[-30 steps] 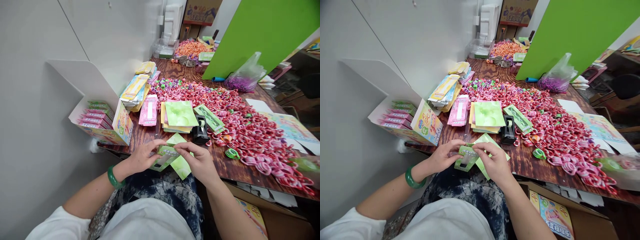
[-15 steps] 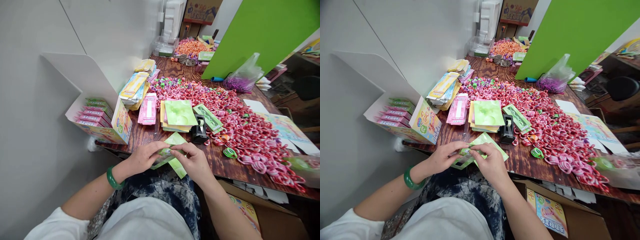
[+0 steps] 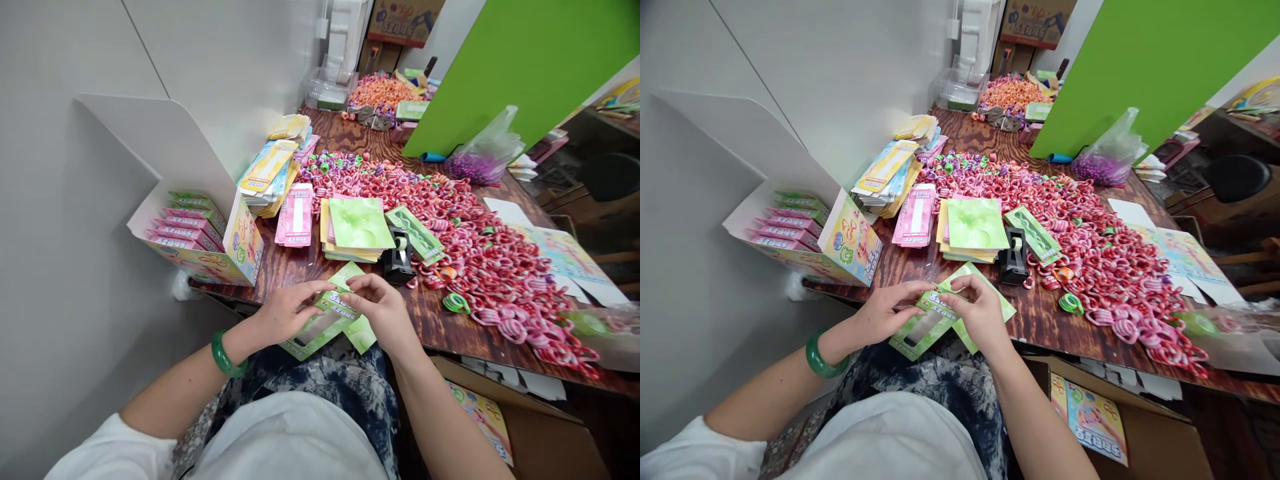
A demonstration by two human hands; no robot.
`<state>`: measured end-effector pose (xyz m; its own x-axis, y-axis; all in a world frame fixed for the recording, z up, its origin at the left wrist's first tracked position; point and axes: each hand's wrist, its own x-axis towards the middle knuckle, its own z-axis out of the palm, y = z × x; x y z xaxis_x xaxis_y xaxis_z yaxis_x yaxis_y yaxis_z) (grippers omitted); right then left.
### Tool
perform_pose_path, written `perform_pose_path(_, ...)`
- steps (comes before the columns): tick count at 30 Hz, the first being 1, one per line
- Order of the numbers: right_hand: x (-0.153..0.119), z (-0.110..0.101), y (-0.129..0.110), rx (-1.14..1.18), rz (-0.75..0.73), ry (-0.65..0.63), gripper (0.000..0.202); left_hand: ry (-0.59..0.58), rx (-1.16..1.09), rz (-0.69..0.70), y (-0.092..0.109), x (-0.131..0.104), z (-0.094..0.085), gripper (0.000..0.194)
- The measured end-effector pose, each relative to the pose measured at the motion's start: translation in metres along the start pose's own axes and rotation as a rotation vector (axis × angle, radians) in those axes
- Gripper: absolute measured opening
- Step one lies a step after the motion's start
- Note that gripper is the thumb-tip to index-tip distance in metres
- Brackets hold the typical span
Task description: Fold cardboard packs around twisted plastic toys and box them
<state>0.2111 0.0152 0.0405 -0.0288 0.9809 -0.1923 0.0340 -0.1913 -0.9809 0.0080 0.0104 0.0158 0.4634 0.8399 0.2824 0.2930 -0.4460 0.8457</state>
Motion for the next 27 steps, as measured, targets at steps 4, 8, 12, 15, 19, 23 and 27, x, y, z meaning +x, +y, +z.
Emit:
perform_pose_path(4,0.005,0.001,0.008,0.084,0.091,-0.046,0.041,-0.006,0.061,0.053,-0.004,-0.003,0.0,0.045)
perform_pose_path(8,0.003,0.008,0.019,0.129,0.037,-0.002,0.036,-0.016,0.085,0.038,-0.004,-0.007,-0.002,0.039)
perform_pose_path(12,-0.006,0.016,0.03,0.02,-0.197,0.111,0.023,-0.02,0.009,-0.079,-0.003,-0.016,-0.004,0.037)
perform_pose_path(15,-0.012,0.02,0.04,-0.03,-0.155,0.069,0.021,-0.066,-0.009,-0.166,-0.002,-0.026,-0.006,0.035)
perform_pose_path(19,-0.021,0.021,0.051,-0.098,-0.141,0.021,0.02,-0.102,-0.019,-0.244,0.001,-0.041,-0.009,0.035)
perform_pose_path(23,-0.027,0.022,0.049,-0.158,-0.169,-0.055,0.018,-0.127,-0.022,-0.254,0.007,-0.048,-0.011,0.038)
perform_pose_path(27,-0.026,0.025,0.041,-0.033,-0.059,-0.101,0.021,-0.132,0.049,-0.216,0.011,-0.049,-0.012,0.032)
